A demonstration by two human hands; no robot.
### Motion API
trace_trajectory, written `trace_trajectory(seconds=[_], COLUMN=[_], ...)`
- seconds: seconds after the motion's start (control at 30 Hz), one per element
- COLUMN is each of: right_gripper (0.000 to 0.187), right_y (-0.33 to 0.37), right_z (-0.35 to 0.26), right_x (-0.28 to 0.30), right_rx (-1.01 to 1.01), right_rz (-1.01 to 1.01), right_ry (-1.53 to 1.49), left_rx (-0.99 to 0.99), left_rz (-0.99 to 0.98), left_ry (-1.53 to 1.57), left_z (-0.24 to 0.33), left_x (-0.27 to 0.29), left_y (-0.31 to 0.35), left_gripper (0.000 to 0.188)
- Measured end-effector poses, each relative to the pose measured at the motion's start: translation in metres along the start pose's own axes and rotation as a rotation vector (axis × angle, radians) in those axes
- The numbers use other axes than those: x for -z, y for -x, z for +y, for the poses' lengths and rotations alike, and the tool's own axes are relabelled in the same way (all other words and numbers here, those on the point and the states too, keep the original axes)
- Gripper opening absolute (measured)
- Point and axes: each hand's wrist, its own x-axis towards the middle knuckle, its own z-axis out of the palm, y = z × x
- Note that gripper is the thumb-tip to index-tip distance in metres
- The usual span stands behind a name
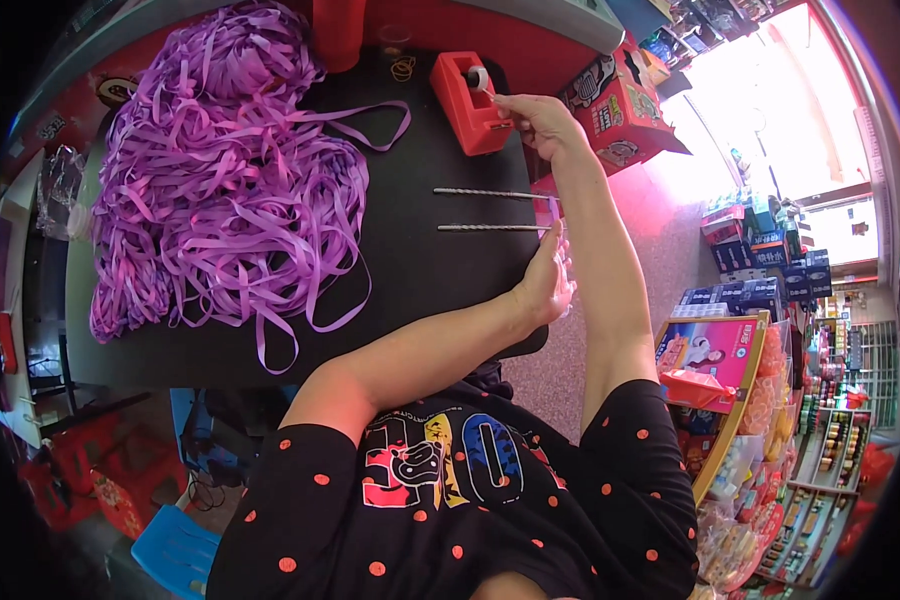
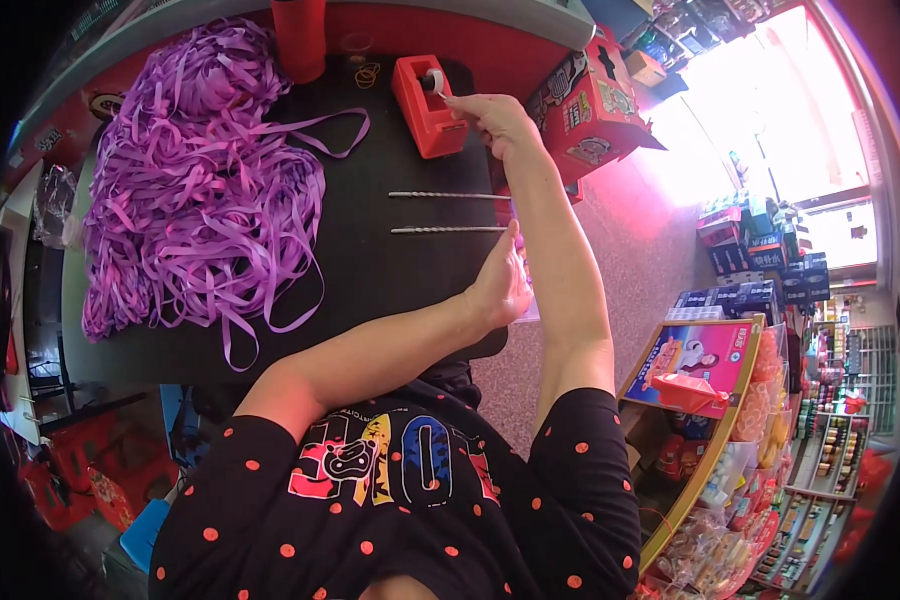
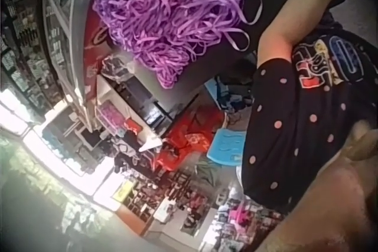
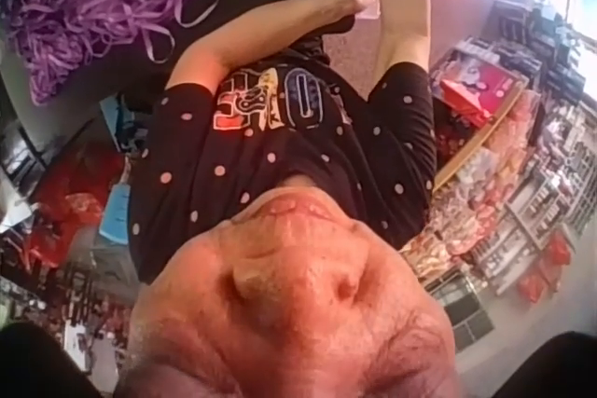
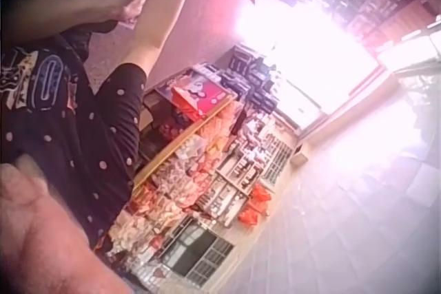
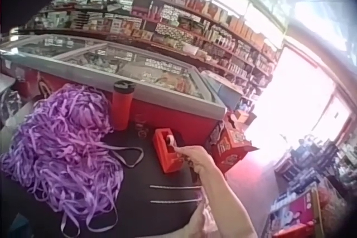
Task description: The recorder uses a two-pronged metal tool to wrap purple ribbon into structured loops, securing them with adhesive tape from a dispenser.
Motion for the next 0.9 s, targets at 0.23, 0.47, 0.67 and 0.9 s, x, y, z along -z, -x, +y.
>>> trace_trajectory(seconds=[0.23, 0.47, 0.67, 0.9], right_gripper=[0.021, 0.021, 0.022, 0.021], right_y=[0.024, 0.044, 0.040, 0.036], right_z=[-0.001, 0.027, 0.046, 0.067], right_x=[0.018, 0.008, -0.004, -0.001], right_rx=[0.124, 0.129, 0.135, 0.386], right_rz=[-0.071, -0.052, 0.055, 0.295], right_ry=[-0.200, -0.171, -0.146, 0.453], left_rx=[0.045, 0.037, 0.039, 0.015], left_rz=[0.143, 0.104, -0.141, -0.169], left_ry=[0.047, 0.081, 0.221, 0.181], left_z=[0.004, 0.010, 0.022, 0.014], left_x=[-0.011, -0.020, -0.033, -0.016], left_y=[0.004, 0.015, 0.031, 0.019], left_gripper=[0.066, 0.062, 0.040, 0.034])
